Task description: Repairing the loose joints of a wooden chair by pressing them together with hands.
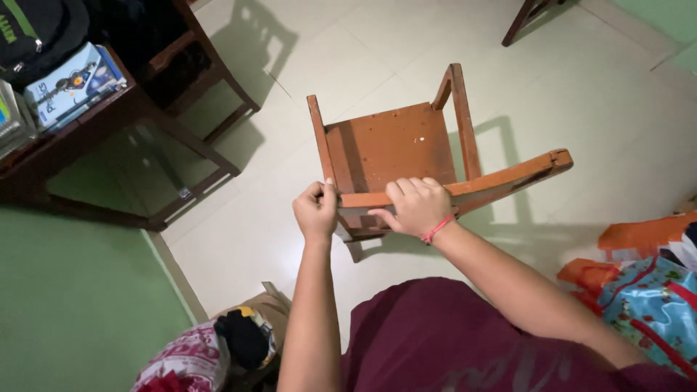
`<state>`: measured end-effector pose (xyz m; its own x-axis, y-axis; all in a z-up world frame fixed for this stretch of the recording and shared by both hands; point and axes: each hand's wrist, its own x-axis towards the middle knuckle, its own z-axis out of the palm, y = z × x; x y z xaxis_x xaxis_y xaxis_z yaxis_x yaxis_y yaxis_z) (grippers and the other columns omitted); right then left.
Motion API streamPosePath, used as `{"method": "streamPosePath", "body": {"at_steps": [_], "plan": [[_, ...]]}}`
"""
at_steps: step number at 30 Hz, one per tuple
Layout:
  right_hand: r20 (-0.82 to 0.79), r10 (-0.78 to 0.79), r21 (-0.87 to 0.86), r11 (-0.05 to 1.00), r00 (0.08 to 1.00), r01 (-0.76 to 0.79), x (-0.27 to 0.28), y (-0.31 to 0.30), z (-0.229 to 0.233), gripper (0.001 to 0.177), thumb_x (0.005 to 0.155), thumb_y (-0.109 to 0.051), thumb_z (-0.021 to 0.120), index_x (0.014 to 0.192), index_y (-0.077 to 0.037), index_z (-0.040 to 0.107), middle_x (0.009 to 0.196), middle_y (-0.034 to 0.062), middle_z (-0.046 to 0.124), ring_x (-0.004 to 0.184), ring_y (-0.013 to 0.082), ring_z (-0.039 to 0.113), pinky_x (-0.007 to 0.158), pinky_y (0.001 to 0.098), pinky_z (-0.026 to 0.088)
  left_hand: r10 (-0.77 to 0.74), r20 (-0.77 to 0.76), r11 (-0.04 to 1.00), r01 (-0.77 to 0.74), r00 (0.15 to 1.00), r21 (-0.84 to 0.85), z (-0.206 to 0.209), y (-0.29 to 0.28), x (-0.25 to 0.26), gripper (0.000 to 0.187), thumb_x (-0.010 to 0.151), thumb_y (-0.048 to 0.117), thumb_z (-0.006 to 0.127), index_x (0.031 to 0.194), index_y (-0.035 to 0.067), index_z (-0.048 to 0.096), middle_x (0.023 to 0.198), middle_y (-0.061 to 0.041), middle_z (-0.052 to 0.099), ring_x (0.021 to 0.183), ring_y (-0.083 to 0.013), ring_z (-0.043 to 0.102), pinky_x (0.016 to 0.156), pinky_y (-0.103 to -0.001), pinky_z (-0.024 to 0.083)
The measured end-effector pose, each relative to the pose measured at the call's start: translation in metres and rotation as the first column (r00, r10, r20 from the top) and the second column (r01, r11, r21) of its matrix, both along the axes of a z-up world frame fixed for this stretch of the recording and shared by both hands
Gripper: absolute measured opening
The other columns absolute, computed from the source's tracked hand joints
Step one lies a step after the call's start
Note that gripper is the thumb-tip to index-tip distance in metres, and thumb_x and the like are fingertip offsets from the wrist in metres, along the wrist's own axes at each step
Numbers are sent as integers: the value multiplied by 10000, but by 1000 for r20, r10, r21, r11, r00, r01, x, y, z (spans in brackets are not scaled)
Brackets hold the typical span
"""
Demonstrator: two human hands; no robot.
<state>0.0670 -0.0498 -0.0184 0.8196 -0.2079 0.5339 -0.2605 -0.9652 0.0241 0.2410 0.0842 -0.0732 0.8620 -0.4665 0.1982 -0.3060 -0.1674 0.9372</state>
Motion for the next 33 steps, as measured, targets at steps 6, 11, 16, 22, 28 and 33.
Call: {"method": "streamPosePath", "body": {"at_steps": [6, 11, 16, 22, 28, 33], "plan": [[15, -5, -19, 1000, 1000, 5, 5, 0, 1, 536, 840, -639, 700, 732, -126, 589, 672, 35, 591, 617, 209, 632, 585, 341, 471, 56, 76, 993, -63, 996, 103, 11, -5, 3, 460, 952, 254, 681, 586, 10, 547, 467, -60, 435, 454, -111, 353, 455, -322, 333], [3, -17, -11, 1000, 1000, 17, 12, 0, 2, 539, 848, -638, 699, 722, -128, 583, 665, 32, 593, 613, 206, 631, 582, 338, 472, 51, 106, 991, -63, 993, 119, 11, -8, 14, 458, 942, 253, 673, 583, 6, 530, 466, -68, 424, 443, -132, 349, 452, -332, 333], [-4, -38, -7, 999, 999, 38, 20, 0, 1, 540, 857, -640, 689, 727, -126, 586, 667, 31, 597, 611, 203, 632, 578, 333, 471, 32, 111, 992, -45, 993, 117, 13, -10, 24, 449, 931, 266, 672, 575, 19, 554, 456, -53, 443, 429, -124, 367, 448, -327, 338], [5, -38, 0, 999, 999, 38, 28, 1, 1, 536, 867, -639, 680, 734, -128, 587, 673, 29, 595, 624, 205, 635, 586, 337, 473, 28, 98, 991, -41, 995, 129, 9, -12, 33, 458, 931, 269, 677, 576, 8, 551, 459, -62, 431, 440, -127, 352, 451, -326, 324], [12, -54, -7, 999, 998, 54, 35, 1, -2, 535, 863, -640, 689, 739, -129, 590, 678, 28, 595, 624, 199, 633, 580, 337, 464, 19, 92, 993, -29, 996, 112, 12, -12, 41, 438, 931, 261, 666, 584, 14, 565, 461, -52, 473, 435, -113, 390, 456, -309, 353], [34, -61, 4, 998, 998, 61, 43, 2, -7, 520, 867, -634, 689, 753, -135, 597, 679, 22, 597, 631, 195, 633, 575, 333, 452, -2, 72, 994, -5, 997, 105, 12, -13, 52, 413, 930, 236, 652, 589, 13, 585, 464, -48, 497, 437, -111, 415, 461, -305, 364]]}}
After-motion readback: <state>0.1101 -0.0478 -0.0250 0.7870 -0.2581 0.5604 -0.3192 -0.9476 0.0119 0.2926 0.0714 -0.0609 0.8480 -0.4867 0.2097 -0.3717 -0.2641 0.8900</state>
